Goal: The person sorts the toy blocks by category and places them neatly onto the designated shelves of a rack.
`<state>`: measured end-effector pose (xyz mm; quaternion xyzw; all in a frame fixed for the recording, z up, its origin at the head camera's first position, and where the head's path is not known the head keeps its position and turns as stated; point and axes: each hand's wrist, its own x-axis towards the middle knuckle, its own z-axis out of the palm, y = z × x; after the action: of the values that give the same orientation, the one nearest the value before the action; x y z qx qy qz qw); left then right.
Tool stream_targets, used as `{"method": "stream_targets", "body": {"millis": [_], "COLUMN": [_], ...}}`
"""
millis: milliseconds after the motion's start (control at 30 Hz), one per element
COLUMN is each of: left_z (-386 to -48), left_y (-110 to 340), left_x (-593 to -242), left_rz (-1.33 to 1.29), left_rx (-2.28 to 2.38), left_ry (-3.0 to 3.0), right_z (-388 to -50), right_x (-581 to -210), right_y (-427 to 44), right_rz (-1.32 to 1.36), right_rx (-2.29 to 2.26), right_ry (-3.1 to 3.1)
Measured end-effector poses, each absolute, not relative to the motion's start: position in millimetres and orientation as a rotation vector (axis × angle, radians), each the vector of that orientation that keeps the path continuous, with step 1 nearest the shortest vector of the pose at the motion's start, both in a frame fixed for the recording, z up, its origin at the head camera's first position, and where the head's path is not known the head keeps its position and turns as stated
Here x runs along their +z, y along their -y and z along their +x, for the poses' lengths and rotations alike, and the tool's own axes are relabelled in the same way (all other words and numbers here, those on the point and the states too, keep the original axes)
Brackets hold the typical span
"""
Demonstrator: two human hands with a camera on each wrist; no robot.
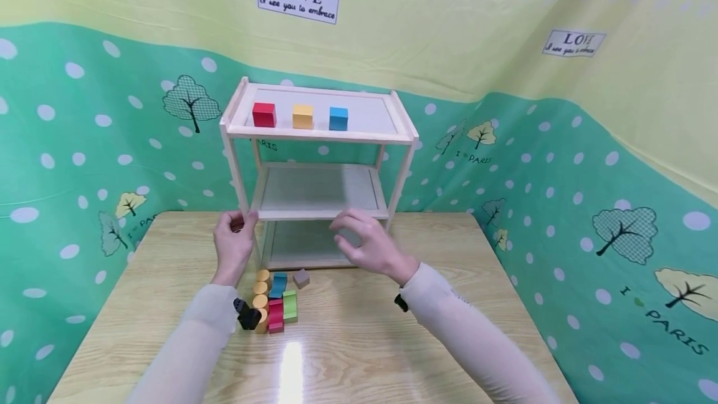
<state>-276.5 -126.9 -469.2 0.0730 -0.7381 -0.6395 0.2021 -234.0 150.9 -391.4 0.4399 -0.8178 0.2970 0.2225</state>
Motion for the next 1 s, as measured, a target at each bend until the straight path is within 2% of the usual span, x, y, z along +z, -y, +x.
{"method": "stream_targets", "body": {"millis": [1000], "left_z": [-276], "left_y": [127], "left_x": [-467], "left_rz": [0.191], "left_rx": [-1.778], "left_ry": [2.034], "right_z": [-237], "right_x": [-444], "right_y": [-132], "right_rz": [1.133], "right_rx": [0.793], "right_ry": [2.468]}}
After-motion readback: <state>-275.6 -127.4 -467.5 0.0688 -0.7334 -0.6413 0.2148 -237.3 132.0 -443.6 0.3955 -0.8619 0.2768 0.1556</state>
